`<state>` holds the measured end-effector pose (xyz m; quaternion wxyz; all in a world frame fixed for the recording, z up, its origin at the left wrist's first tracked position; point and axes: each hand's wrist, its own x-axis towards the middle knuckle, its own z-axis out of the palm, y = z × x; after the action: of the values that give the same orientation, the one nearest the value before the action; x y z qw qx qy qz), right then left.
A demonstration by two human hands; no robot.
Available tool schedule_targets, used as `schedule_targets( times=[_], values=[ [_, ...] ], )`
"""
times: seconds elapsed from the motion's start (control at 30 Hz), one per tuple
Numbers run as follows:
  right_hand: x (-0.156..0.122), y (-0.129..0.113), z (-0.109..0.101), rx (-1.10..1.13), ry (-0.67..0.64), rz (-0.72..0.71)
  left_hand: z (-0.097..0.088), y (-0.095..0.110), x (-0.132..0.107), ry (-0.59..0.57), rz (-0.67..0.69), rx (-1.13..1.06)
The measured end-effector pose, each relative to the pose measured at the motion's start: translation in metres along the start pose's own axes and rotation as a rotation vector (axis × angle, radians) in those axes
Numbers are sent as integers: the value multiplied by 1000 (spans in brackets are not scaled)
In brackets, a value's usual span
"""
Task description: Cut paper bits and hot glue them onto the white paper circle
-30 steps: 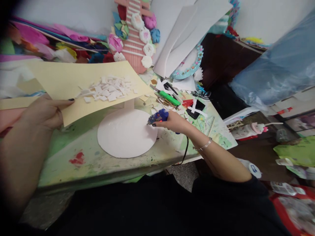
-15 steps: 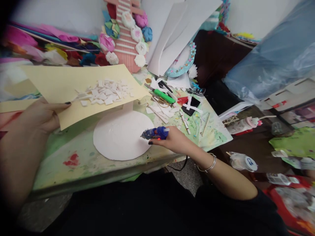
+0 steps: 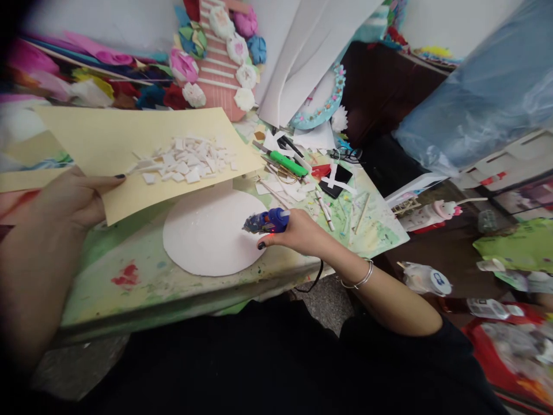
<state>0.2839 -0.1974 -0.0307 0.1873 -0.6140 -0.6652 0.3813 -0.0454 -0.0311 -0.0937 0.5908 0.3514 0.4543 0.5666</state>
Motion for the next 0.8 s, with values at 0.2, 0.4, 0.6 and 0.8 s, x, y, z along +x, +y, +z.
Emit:
schedule_targets(
  times=[0.2, 0.4, 0.6, 0.8],
  values=[
    [14, -8, 2, -40, -68, -80, -2, -1, 1, -25, 8, -27],
    [16, -14, -1, 123, -185, -24, -2, 2, 1, -16, 10, -39],
    [6, -6, -1, 385, -302, -3, -5, 0, 3, -54, 25, -64],
    [-9, 6, -3, 673, -343, 63, -4, 1, 0, -81, 44, -47]
  ],
)
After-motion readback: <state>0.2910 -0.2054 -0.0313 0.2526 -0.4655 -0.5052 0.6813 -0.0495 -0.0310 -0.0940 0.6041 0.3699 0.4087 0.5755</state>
